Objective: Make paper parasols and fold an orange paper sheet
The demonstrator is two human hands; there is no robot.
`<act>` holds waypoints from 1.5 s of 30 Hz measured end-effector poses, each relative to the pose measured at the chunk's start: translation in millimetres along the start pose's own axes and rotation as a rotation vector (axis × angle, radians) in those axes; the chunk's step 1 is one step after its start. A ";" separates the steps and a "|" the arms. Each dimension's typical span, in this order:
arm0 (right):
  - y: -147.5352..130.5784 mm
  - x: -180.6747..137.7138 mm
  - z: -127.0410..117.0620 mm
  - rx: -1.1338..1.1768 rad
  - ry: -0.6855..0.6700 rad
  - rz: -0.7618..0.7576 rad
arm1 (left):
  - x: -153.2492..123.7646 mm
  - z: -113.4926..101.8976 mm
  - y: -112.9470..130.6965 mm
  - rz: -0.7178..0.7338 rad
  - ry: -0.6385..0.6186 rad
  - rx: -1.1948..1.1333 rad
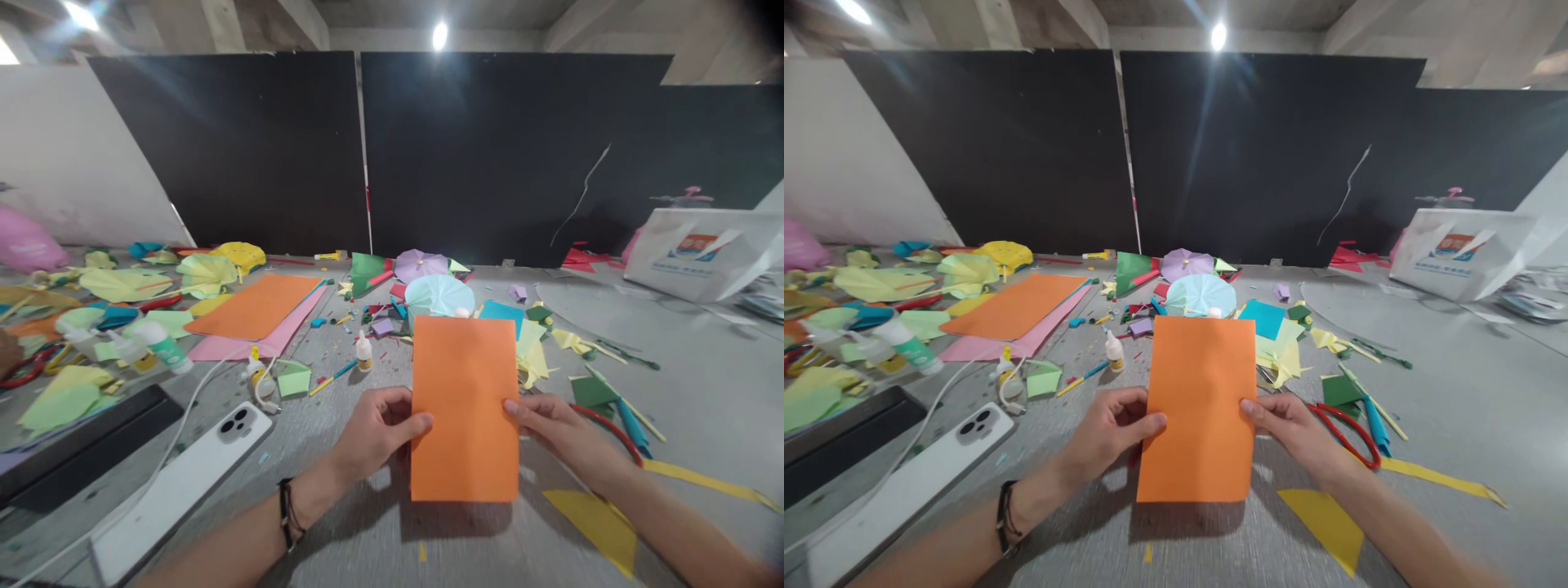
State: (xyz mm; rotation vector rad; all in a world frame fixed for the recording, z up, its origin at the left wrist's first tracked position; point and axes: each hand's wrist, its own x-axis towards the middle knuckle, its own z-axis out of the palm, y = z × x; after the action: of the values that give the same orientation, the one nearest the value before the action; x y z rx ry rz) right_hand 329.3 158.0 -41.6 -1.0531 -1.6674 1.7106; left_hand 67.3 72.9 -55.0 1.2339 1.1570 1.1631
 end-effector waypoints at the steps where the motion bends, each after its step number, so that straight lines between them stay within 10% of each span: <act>1: 0.3 0.8 -0.4 0.033 0.010 0.001 | -0.4 -0.3 0.0 -0.042 -0.060 0.004; 5: 6.1 4.8 -4.1 0.114 0.100 -0.032 | -1.8 -0.4 0.8 -0.135 -0.214 0.026; 14: 12.3 2.8 -1.7 0.144 0.052 -0.037 | -6.2 2.4 4.0 0.095 0.041 0.020; 45: 32.4 14.7 -6.0 0.236 0.066 -0.048 | -15.9 6.5 11.2 0.051 0.081 -0.130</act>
State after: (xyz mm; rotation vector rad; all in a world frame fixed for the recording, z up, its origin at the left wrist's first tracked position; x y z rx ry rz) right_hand 330.8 170.0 -75.6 -0.9400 -1.3990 1.7699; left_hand 72.6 56.6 -43.7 1.1316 1.0963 1.3163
